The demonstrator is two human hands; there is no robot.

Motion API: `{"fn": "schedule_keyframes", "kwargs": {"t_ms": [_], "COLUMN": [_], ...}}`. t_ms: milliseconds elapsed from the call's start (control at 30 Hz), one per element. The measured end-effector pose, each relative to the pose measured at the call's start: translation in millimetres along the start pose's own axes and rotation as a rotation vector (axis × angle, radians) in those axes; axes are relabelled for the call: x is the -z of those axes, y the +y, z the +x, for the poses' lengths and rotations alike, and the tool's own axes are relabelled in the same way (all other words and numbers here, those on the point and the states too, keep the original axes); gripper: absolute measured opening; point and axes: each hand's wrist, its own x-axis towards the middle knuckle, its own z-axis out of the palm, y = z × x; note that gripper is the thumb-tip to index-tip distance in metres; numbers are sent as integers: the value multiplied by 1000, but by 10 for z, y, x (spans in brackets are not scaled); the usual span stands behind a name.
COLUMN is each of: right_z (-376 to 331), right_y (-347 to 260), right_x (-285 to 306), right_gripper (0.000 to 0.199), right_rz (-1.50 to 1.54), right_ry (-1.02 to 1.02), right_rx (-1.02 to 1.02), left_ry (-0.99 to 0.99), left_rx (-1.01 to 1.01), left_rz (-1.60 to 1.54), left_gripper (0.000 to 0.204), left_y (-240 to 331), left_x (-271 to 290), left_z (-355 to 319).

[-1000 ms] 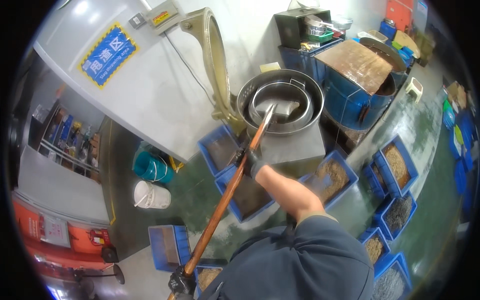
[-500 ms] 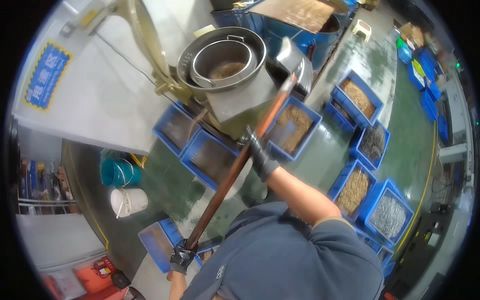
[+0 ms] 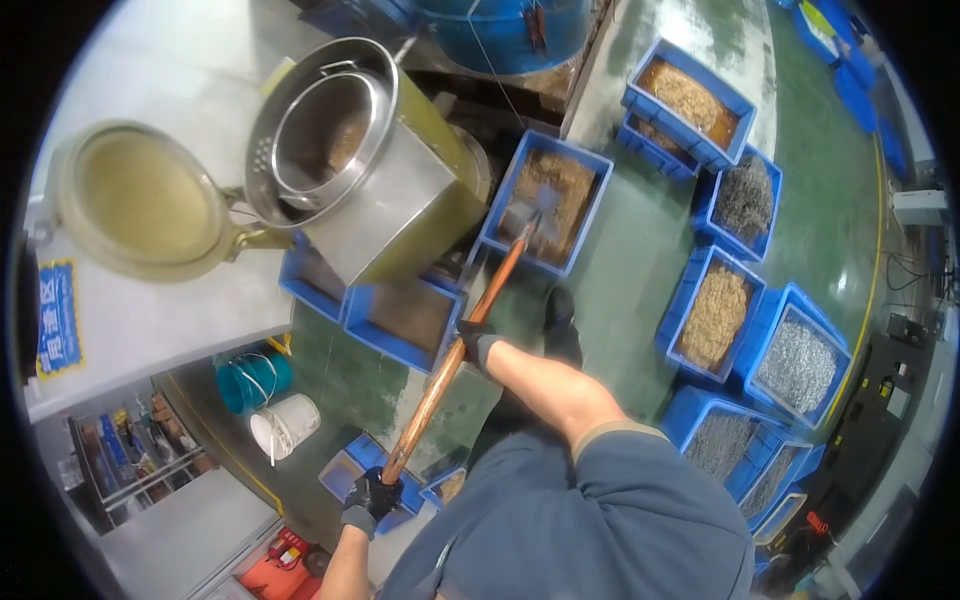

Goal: Shoveling and pouring metal shavings from blue bins into an industrial machine.

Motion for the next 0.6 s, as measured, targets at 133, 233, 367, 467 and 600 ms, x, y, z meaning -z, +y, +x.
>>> {"fn": "schedule_keyframes", "kwargs": {"t_ms": [133, 233, 367, 467, 600], "right_z": [342, 366, 640, 690, 1145], "right_y": [-168, -314, -506, -494, -105], "right_x": [161, 7, 100, 74, 755], "right_gripper": [21, 23, 24, 20, 20], "right_rz": [-63, -124, -35, 172, 395], "right_ry": [70, 52, 154, 150, 136], "right_rx": [-57, -191, -237, -180, 78], "left_ry": [-468, -603, -679, -720, -824], "left_rx": [239, 371, 367, 414, 378], "left_rz": [-777, -773, -532, -554, -767], "left_gripper": [15, 25, 14, 15, 12], "left_y": [351, 529, 1092, 1320, 1133], "left_x": [172, 642, 1272, 1424, 692], "left_z": [239, 368, 710, 782, 826]}}
